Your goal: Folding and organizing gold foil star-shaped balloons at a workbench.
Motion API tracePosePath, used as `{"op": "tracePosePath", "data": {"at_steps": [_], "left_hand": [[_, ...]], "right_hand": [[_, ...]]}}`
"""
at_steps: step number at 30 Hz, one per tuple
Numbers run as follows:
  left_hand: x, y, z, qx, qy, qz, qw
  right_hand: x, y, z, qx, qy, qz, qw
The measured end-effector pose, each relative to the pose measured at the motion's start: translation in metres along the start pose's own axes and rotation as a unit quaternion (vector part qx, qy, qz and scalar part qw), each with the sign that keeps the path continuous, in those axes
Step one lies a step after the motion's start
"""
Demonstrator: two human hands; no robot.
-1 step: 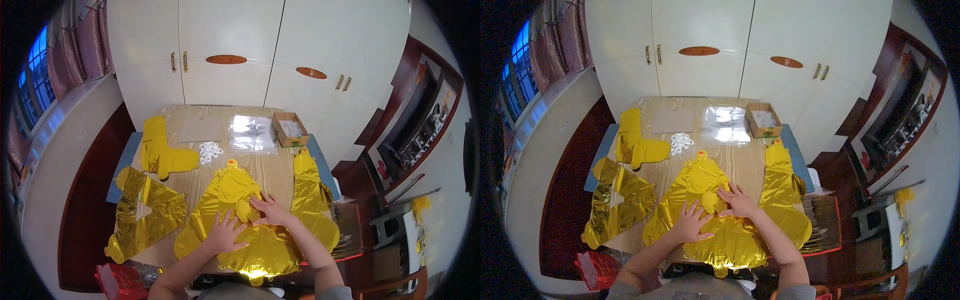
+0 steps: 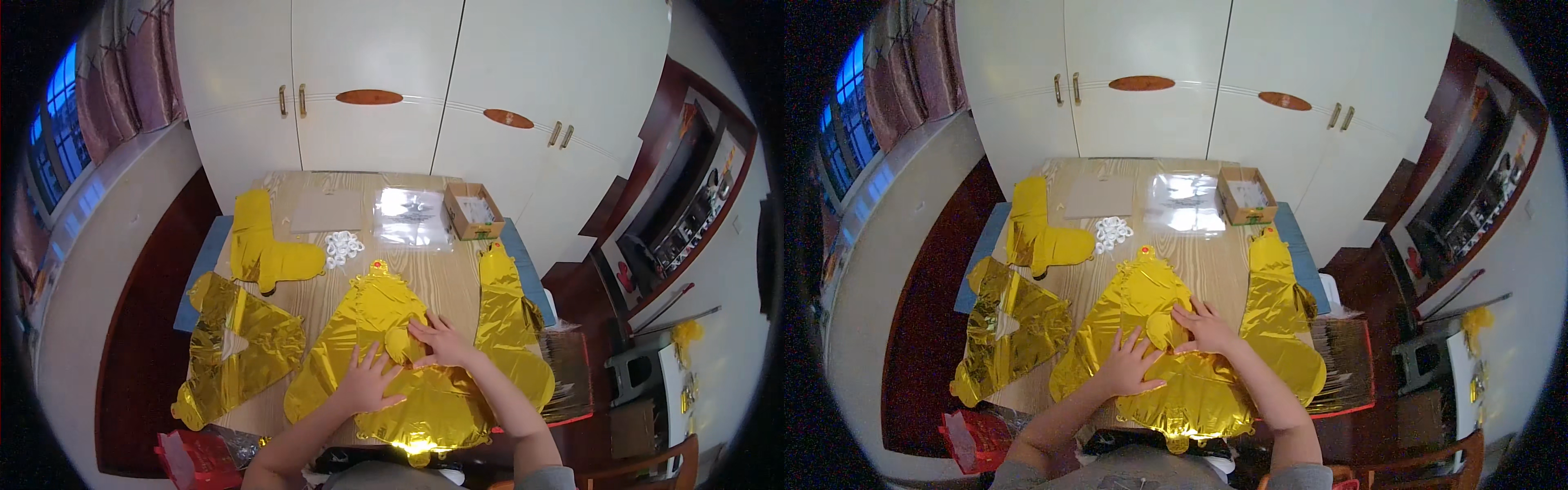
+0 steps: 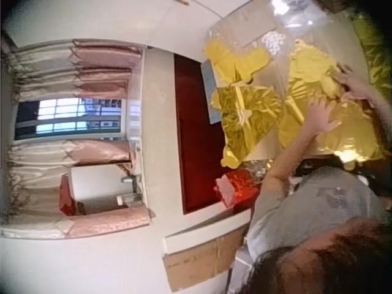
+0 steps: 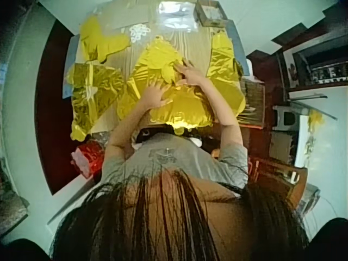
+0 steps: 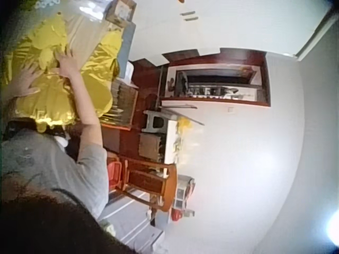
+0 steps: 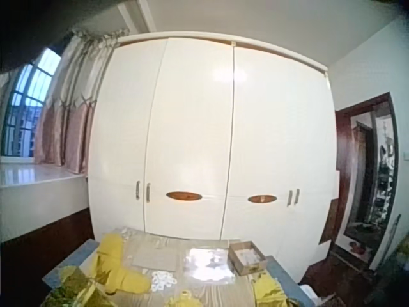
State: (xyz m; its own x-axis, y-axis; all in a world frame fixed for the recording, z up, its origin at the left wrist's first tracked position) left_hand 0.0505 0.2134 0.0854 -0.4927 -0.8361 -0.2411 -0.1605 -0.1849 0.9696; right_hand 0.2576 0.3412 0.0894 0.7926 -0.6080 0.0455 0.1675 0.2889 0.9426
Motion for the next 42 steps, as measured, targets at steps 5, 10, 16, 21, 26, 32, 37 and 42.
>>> {"op": "tracePosePath", "data": {"at_steps": [5,10,16,21,26,32,37,42], "left_hand": [[0.0,-0.001,0.0,-0.005,0.0,0.005,1.0],[-0.003,0.012,-0.002,-0.037,0.026,-0.025,0.999],[-0.04,0.038,-0.023,-0.047,-0.043,-0.046,0.997],[-0.05,0.018,-0.015,-0.01,-0.065,-0.076,0.995],[-0.063,-0.002,0.003,-0.024,-0.052,-0.079,0.995],[-0.079,-0.001,0.015,-0.042,-0.033,-0.032,0.998],[-0.077,-0.005,0.017,-0.031,-0.033,-0.069,0.997],[-0.074,-0.014,0.02,-0.026,-0.022,-0.061,0.998]], "right_hand": [[-0.003,0.001,-0.001,0.004,-0.006,0.018,1.0],[-0.005,0.001,0.001,0.004,-0.015,0.03,0.999],[-0.005,-0.01,-0.013,0.035,-0.017,0.022,0.999],[-0.008,-0.008,-0.008,0.011,-0.021,0.029,0.999],[-0.004,0.0,-0.002,-0.024,-0.032,0.019,0.999],[-0.001,0.01,0.006,-0.043,-0.034,0.021,0.998],[-0.004,0.011,0.008,-0.044,-0.045,0.037,0.997],[-0.005,0.015,0.012,-0.016,-0.036,0.042,0.998]]}}
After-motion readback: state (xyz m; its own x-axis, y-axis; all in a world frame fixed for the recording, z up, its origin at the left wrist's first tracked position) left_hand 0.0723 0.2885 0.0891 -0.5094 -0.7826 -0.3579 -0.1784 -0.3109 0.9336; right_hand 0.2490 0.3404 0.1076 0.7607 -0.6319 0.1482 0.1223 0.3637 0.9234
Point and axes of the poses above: each hand's wrist, its own x-axis away from the middle knuckle, its own y-axis out of the back of the hand, z = x × y, the point moved 2 cm from there along -x, towards the middle knuckle, and after that the axes turned 8 degrees about -x, right-handed, at the moved point
